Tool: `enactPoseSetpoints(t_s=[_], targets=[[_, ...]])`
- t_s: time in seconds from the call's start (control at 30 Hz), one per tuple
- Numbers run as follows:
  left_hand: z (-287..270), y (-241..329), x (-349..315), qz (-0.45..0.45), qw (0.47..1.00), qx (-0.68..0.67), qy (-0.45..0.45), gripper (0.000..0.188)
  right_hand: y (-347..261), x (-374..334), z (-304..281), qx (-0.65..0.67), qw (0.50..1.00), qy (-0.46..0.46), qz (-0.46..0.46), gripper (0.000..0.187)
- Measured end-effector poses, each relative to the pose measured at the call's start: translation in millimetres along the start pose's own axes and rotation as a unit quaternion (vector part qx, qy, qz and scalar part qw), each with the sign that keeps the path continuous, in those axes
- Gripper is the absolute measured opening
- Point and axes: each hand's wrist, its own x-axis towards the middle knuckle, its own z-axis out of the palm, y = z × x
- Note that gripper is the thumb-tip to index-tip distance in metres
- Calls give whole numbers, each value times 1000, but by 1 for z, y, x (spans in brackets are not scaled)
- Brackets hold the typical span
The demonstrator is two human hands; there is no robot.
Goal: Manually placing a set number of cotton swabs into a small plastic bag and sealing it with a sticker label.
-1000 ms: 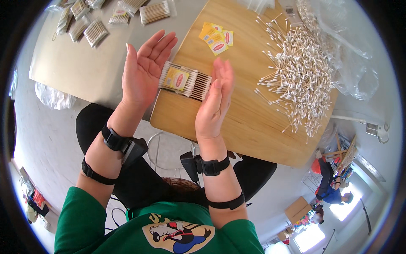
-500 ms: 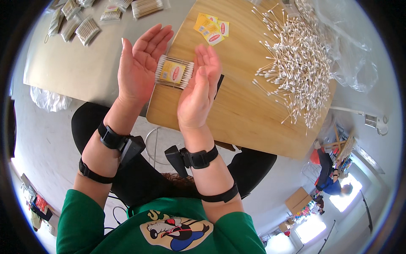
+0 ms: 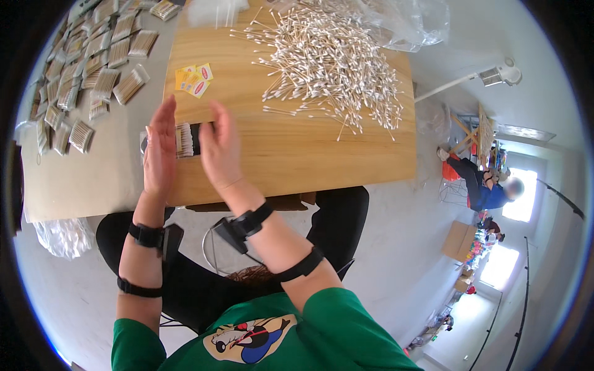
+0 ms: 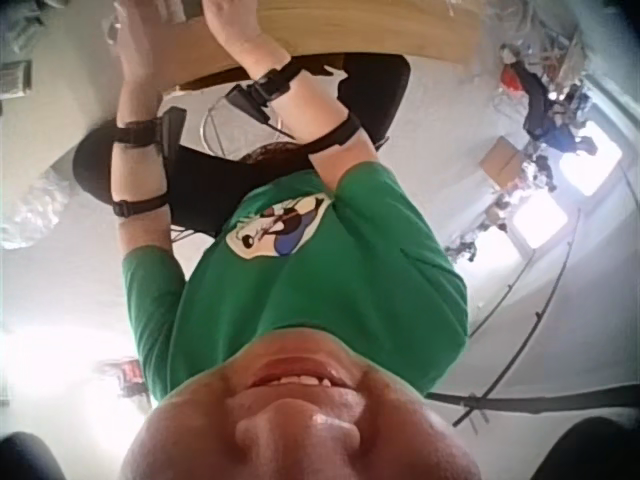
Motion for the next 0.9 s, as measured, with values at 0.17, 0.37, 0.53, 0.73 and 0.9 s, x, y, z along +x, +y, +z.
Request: enactPoseSetpoints(t_s=[0.17,0.37,0.53,0.73,0.9], targets=[[2,1,5,-43,999,4,-4,70,-1,12,-102,-471,853,52,-219,43],[-3,15,0,15,967,242,-80,67,0,10,-144,-639,750,-43,-167,52],[-20,-24,-4,116,626,766,-94,60,12,11,-140,-625,753,-24,-202,50],[-11,-19,0,41,615,780,-105,58,8,-5,-143,-572,786,-24,-233,47],[46,-44,-27,52,576,813,-71,54,0,-39,-140,-544,796,-38,-262,43]])
